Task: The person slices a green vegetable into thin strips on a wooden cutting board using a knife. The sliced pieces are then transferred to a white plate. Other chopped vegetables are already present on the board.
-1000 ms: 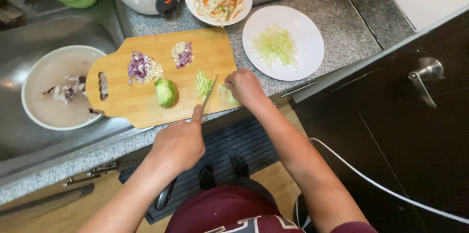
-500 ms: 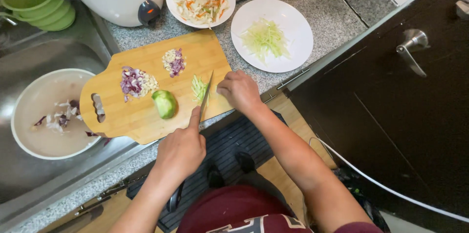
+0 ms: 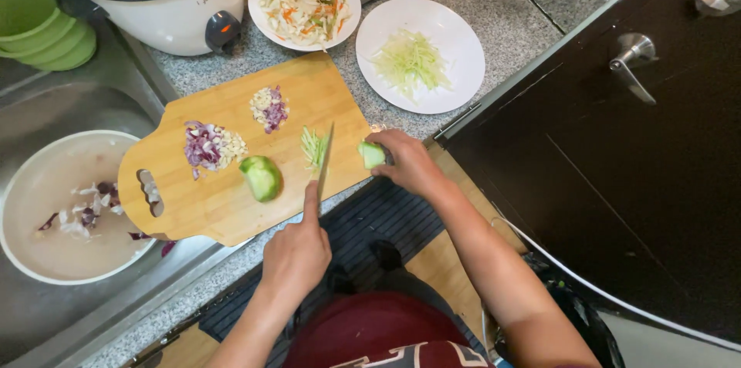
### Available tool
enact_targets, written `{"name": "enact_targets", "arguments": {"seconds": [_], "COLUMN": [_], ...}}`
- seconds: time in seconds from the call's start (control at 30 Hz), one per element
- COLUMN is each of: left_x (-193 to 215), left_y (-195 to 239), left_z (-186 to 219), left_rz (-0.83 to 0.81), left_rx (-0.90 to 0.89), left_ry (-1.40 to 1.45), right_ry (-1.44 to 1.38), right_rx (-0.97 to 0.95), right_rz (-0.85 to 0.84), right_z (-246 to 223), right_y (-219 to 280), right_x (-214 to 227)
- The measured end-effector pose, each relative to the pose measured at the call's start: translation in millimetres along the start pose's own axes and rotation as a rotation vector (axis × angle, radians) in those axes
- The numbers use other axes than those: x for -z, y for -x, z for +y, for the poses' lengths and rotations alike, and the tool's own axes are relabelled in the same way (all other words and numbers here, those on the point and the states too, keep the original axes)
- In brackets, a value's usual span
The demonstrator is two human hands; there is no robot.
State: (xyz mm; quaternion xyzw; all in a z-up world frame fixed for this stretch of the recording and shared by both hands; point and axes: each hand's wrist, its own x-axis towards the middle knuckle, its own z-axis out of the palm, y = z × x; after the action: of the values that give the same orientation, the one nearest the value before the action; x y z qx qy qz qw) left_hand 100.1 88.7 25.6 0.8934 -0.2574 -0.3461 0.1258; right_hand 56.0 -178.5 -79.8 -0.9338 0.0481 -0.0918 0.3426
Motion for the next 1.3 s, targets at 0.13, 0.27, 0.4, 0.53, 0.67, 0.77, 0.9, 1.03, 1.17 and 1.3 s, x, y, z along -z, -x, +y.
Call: {"name": "enact_targets", "arguments": {"seconds": [0.13, 0.27, 0.4, 0.53, 0.67, 0.77, 0.9, 1.03, 1.17, 1.3], "left_x": [1, -22, -37, -33, -28, -27, -28, -32, -33, -34], "left_y": [2, -8, -15, -15, -15, -14, -12, -10, -10, -12], "left_z": [8, 0, -7, -3, -7, -13, -23, -30, -29, -26], "left_rz": [0.009, 0.038, 0.045, 0.065, 0.098, 0.11, 0.114, 0.114, 0.122, 0.13], "left_rx": [-0.038, -0.112, -0.154, -0.132, -0.108, -0.113, -0.124, -0.132, -0.152, -0.179], "left_ry": [0.024, 0.041, 0.047, 0.075, 0.114, 0.129, 0.151, 0.169, 0.184, 0.193], "right_ry": [0.005, 0.137, 0.133, 0.141, 0.16, 0.177, 0.203, 0.22, 0.246, 0.274], "right_rx": [-0.025, -0.104, -0.193, -0.132, -0.022, 0.033, 0.101, 0.145, 0.212, 0.275], "right_rz": [0.036, 0.041, 0.041, 0.008, -0.037, -0.052, -0.075, -0.094, -0.104, -0.108], "right_z": [10, 7, 12, 1, -6, -7, -1, 0, -10, -22], "right_y": [2, -1, 0, -6, -14, -16, -11, 0, -7, -15], "right_x": [-16, -29, -42, -49, -51, -43, -23, -3, 4, 11]}}
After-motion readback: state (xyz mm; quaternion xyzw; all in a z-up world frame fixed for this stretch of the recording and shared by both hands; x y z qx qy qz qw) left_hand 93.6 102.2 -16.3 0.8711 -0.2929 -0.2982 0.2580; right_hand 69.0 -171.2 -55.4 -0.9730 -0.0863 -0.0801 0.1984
